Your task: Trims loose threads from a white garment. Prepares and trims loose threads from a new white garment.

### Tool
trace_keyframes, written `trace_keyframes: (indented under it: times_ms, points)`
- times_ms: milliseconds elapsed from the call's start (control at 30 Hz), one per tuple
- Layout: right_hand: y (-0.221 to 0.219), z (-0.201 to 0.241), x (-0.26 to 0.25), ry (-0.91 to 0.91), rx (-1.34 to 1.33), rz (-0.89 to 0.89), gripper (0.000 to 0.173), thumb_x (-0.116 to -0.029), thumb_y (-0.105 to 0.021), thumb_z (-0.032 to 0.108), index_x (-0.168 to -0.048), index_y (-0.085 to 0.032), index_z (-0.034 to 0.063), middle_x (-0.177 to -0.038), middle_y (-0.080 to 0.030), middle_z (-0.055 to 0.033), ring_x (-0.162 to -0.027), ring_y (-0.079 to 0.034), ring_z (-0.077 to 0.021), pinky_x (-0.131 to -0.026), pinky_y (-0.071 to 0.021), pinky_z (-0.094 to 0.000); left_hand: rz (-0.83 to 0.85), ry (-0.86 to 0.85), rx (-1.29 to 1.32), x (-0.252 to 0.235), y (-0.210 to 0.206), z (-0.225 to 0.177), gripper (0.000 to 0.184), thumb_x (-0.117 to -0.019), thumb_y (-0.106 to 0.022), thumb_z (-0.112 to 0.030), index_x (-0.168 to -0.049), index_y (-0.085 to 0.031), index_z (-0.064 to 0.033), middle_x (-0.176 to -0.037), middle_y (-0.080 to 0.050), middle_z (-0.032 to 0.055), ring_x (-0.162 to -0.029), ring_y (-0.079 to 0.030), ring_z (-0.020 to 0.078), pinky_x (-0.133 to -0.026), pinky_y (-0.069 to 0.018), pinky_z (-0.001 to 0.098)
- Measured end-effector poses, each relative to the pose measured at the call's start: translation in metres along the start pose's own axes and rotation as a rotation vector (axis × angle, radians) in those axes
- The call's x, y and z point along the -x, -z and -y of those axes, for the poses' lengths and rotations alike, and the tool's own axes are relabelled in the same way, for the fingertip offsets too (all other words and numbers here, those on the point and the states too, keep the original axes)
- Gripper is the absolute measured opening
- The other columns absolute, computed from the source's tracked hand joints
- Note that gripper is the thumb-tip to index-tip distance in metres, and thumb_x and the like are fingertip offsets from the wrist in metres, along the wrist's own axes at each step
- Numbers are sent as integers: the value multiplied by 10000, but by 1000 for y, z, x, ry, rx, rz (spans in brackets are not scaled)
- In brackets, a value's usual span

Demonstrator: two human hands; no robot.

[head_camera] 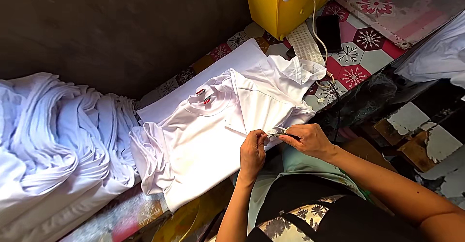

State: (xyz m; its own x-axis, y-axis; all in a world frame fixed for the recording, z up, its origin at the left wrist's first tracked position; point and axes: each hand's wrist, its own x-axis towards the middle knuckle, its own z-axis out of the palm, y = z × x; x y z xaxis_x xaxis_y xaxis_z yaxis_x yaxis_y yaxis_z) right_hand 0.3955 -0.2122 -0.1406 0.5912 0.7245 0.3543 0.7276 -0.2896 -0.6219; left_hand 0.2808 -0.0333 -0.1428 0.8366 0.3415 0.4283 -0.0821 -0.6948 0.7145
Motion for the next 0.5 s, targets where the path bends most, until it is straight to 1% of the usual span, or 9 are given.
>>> trace_keyframes:
  times_ms: [133, 233, 333, 500]
  points:
    - [7, -4, -3, 0, -45, 24, 507, -1024, -557, 432, -776, -681, 7, -650, -603, -105, -561, -567, -200, -504, -415, -355, -11, -17, 3, -1, 0, -1, 212, -1034, -549, -117, -958, -660, 46, -792, -659, 91, -733, -631, 62, -739, -516, 158]
    - [10, -7, -9, 25, -70, 72, 494, -1019, -567, 423, -799, -715, 6, -664, -627, -105, -590, -595, -204, -532, -448, -362, -8, -42, -3, -2, -1, 0, 216, -1036, -548, -120, -959, -665, 45, -803, -669, 99, -742, -641, 72, -749, -522, 163]
    - [7, -11, -16, 68, -95, 107, 499, -1025, -558, 423, -771, -701, 17, -644, -605, -87, -575, -574, -191, -518, -423, -355, 2, -63, -7, -2, 0, 0, 217, -1040, -540, -112, -960, -662, 49, -809, -672, 111, -750, -649, 92, -755, -528, 179]
    - [5, -16, -20, 83, -111, 131, 501, -1020, -564, 428, -742, -697, 33, -634, -603, -73, -575, -571, -175, -523, -419, -346, -3, -79, -21, -1, 1, 2, 221, -1043, -534, -115, -954, -661, 42, -810, -668, 111, -761, -649, 92, -763, -525, 177]
